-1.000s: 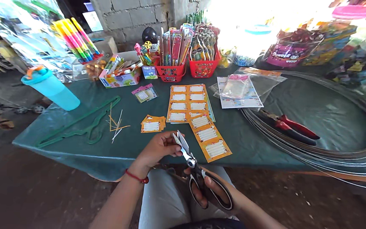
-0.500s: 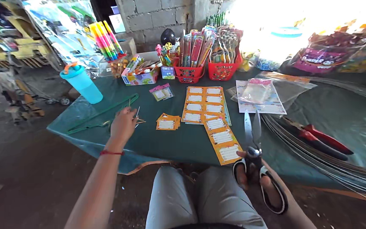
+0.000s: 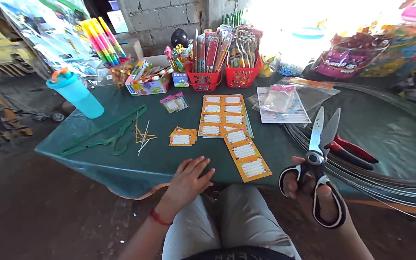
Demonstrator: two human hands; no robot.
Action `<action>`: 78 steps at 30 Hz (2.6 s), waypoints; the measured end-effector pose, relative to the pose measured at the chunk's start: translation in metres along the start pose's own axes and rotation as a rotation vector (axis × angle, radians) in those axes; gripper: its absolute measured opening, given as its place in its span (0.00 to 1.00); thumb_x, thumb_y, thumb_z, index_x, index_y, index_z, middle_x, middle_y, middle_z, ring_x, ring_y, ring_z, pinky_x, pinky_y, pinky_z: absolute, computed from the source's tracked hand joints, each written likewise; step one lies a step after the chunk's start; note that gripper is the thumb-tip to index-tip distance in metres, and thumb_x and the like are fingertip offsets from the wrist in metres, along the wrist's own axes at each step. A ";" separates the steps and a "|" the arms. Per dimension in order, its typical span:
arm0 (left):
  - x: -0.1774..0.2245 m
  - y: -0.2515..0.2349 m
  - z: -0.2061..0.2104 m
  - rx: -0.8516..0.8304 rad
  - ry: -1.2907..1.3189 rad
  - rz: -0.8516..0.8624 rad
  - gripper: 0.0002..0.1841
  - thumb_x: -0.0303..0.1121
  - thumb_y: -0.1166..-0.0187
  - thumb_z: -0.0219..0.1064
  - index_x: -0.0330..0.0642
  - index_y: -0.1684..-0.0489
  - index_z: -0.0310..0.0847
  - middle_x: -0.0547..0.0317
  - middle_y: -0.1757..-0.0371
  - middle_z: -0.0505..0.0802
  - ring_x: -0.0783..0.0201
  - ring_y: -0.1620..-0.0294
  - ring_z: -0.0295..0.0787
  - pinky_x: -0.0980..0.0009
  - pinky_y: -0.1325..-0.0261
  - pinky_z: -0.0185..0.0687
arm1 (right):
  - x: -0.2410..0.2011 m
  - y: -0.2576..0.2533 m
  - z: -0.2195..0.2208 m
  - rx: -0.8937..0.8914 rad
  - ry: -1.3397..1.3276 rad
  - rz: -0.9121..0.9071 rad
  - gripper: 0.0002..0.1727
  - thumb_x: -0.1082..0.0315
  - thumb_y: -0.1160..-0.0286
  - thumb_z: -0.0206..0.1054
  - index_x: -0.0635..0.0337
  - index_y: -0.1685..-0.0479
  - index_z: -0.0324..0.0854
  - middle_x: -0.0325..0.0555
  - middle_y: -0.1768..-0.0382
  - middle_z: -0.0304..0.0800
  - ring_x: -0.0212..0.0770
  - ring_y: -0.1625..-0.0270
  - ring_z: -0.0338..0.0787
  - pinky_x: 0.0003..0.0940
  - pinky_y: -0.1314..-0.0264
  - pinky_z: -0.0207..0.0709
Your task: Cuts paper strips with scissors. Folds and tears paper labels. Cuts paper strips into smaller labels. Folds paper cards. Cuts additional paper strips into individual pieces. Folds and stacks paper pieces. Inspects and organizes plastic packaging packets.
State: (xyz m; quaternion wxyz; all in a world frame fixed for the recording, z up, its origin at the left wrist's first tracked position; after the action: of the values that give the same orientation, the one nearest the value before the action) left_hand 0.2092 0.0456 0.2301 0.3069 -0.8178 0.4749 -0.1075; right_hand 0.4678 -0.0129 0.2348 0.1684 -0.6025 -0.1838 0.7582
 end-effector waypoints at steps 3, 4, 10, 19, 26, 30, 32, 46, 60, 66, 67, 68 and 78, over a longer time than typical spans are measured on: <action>0.018 0.002 -0.011 0.103 -0.035 0.097 0.10 0.37 0.14 0.62 0.50 0.51 0.91 0.61 0.42 0.95 0.60 0.32 0.87 0.62 0.26 0.74 | 0.000 -0.007 -0.006 0.024 0.021 -0.030 0.36 0.30 0.26 0.60 0.34 0.20 0.73 0.28 0.63 0.93 0.27 0.68 0.89 0.22 0.65 0.83; 0.023 0.001 -0.013 0.118 -0.024 0.102 0.08 0.33 0.16 0.63 0.50 0.55 0.91 0.62 0.45 0.95 0.61 0.34 0.87 0.63 0.26 0.74 | -0.002 -0.010 -0.010 0.034 0.025 -0.046 0.35 0.30 0.25 0.60 0.34 0.21 0.73 0.28 0.63 0.93 0.27 0.68 0.89 0.22 0.65 0.83; -0.027 0.002 -0.043 0.205 -0.047 -0.177 0.08 0.32 0.19 0.65 0.48 0.64 0.93 0.59 0.50 0.97 0.56 0.41 0.92 0.53 0.35 0.81 | -0.017 -0.029 -0.056 0.193 0.048 -0.107 0.34 0.28 0.31 0.65 0.33 0.28 0.76 0.25 0.66 0.92 0.26 0.71 0.88 0.22 0.67 0.83; -0.215 0.056 -0.038 -0.218 -0.012 -1.021 0.34 0.46 0.11 0.60 0.43 0.08 0.58 0.36 0.07 0.57 0.33 0.06 0.42 0.29 0.13 0.36 | -0.007 -0.028 -0.111 0.419 -0.084 -0.193 0.34 0.32 0.30 0.67 0.45 0.32 0.77 0.29 0.66 0.91 0.30 0.69 0.89 0.25 0.66 0.84; -0.179 0.016 -0.019 -0.208 0.022 -0.582 0.30 0.46 0.15 0.62 0.38 0.18 0.73 0.42 0.09 0.64 0.37 0.06 0.47 0.28 0.13 0.38 | -0.004 -0.030 -0.105 0.367 -0.080 -0.159 0.31 0.34 0.29 0.68 0.41 0.32 0.78 0.27 0.66 0.91 0.28 0.70 0.89 0.23 0.66 0.83; -0.142 -0.028 0.021 -0.527 0.167 -0.409 0.30 0.44 0.09 0.51 0.39 0.10 0.61 0.50 0.07 0.63 0.48 0.05 0.47 0.40 0.09 0.41 | -0.006 -0.030 -0.097 0.346 0.034 -0.152 0.35 0.35 0.29 0.69 0.44 0.26 0.71 0.26 0.62 0.92 0.27 0.67 0.90 0.22 0.63 0.84; -0.140 -0.037 0.035 -0.603 0.155 -0.398 0.32 0.46 0.07 0.45 0.40 0.07 0.55 0.51 0.06 0.61 0.50 0.04 0.44 0.40 0.08 0.37 | -0.019 -0.025 -0.088 0.300 0.360 -0.157 0.39 0.41 0.20 0.64 0.58 0.19 0.61 0.29 0.57 0.89 0.25 0.62 0.89 0.21 0.58 0.84; -0.075 0.003 0.008 -0.662 0.087 -0.491 0.62 0.75 0.33 0.63 0.33 0.06 0.46 0.42 0.09 0.64 0.43 0.08 0.57 0.39 0.12 0.48 | -0.030 -0.007 -0.079 0.098 1.453 0.330 0.21 0.80 0.34 0.75 0.71 0.39 0.80 0.74 0.47 0.86 0.77 0.44 0.87 0.77 0.43 0.75; -0.008 0.038 -0.018 0.062 -0.274 -0.162 0.18 0.23 0.27 0.65 0.46 0.42 0.91 0.60 0.37 0.95 0.60 0.35 0.91 0.62 0.38 0.82 | -0.051 -0.020 0.006 0.078 1.277 -0.062 0.19 0.59 0.20 0.60 0.63 0.45 0.89 0.55 0.52 0.91 0.48 0.55 0.91 0.44 0.54 0.87; 0.003 0.023 -0.039 0.150 -0.290 -0.130 0.16 0.25 0.19 0.58 0.48 0.43 0.91 0.61 0.40 0.96 0.62 0.35 0.90 0.60 0.31 0.76 | 0.053 -0.014 0.129 -0.255 0.314 0.301 0.41 0.55 0.18 0.63 0.71 0.13 0.52 0.49 0.44 0.90 0.35 0.53 0.93 0.34 0.53 0.89; 0.005 0.018 -0.042 0.165 -0.294 -0.120 0.16 0.26 0.17 0.57 0.49 0.42 0.90 0.62 0.38 0.95 0.62 0.33 0.88 0.58 0.29 0.72 | 0.060 -0.020 0.140 -0.239 0.227 0.326 0.45 0.57 0.20 0.66 0.71 0.11 0.46 0.49 0.44 0.88 0.34 0.53 0.93 0.33 0.53 0.89; 0.007 0.011 -0.045 0.179 -0.299 -0.110 0.16 0.27 0.16 0.57 0.50 0.41 0.90 0.63 0.37 0.94 0.62 0.32 0.87 0.55 0.27 0.69 | 0.063 -0.029 0.148 -0.215 0.175 0.328 0.47 0.60 0.23 0.69 0.71 0.11 0.44 0.49 0.45 0.87 0.32 0.54 0.92 0.32 0.53 0.89; -0.084 0.013 -0.022 0.060 0.936 -0.731 0.44 0.17 0.31 0.61 0.31 0.08 0.46 0.46 0.12 0.69 0.58 0.23 0.79 0.62 0.27 0.82 | 0.073 -0.105 0.144 -0.250 0.366 0.302 0.38 0.75 0.25 0.68 0.63 0.13 0.58 0.56 0.41 0.88 0.35 0.46 0.92 0.30 0.40 0.85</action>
State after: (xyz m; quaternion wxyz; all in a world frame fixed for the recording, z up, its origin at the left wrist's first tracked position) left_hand 0.1452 0.1027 0.2494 0.0312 -0.7849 0.2440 -0.5687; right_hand 0.3153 0.1031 0.2535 0.0078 -0.7661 -0.1504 0.6248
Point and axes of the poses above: each hand's wrist, its own y-axis away from the middle knuckle, its own z-axis out of the palm, x = y × z, the point moved 10 cm from there along -y, towards the middle knuckle
